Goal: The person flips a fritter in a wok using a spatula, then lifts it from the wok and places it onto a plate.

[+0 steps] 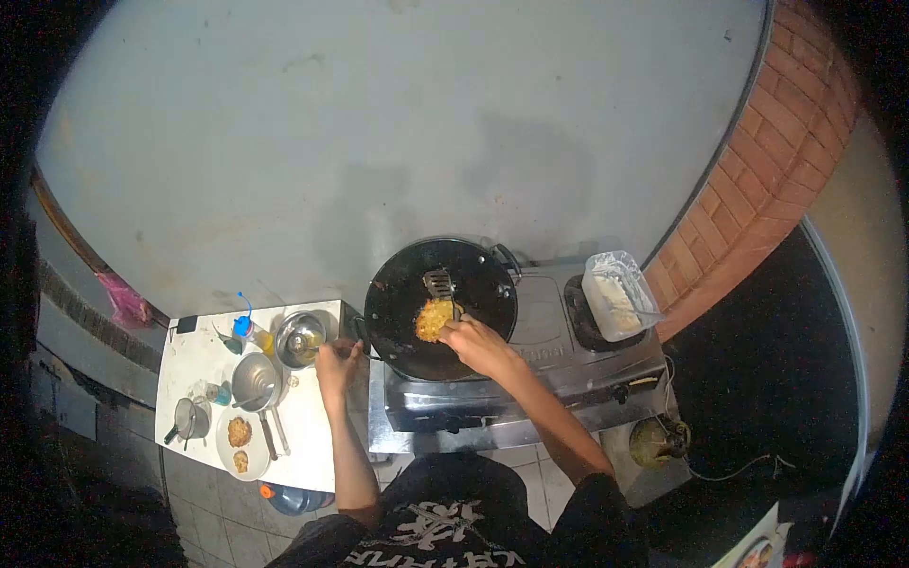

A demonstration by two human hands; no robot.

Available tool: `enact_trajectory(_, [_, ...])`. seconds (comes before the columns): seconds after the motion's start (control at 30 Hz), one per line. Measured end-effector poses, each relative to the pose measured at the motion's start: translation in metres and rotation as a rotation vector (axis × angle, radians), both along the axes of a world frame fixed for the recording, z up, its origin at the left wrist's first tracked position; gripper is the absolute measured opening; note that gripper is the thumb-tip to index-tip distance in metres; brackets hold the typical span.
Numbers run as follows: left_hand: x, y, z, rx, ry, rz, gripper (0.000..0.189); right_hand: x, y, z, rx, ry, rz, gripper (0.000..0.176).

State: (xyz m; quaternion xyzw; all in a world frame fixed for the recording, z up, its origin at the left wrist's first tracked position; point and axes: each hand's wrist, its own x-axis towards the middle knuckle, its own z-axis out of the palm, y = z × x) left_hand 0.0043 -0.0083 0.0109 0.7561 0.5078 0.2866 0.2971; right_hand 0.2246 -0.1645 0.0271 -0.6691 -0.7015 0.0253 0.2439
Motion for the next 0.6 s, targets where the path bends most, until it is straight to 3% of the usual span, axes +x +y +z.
enact_trajectory(0.27, [0.002,-0.001,0.002,-0.003,-0.013,0.035,0.022,0.0,-0.006,-0.001,0.165,-0.015,-0.011,0.006])
enact_trajectory(0.37, [0.0,0.013,-0.001,-0.063,0.017,0.016,0.024,0.004,-0.009,0.012,0.128,0.073,-0.056,0.01])
enact_trajectory(0.6, [-0.008,0.04,-0.003,-0.093,0.093,-0.021,0.027,0.004,-0.016,0.037,0.344,0.355,-0.214,0.007])
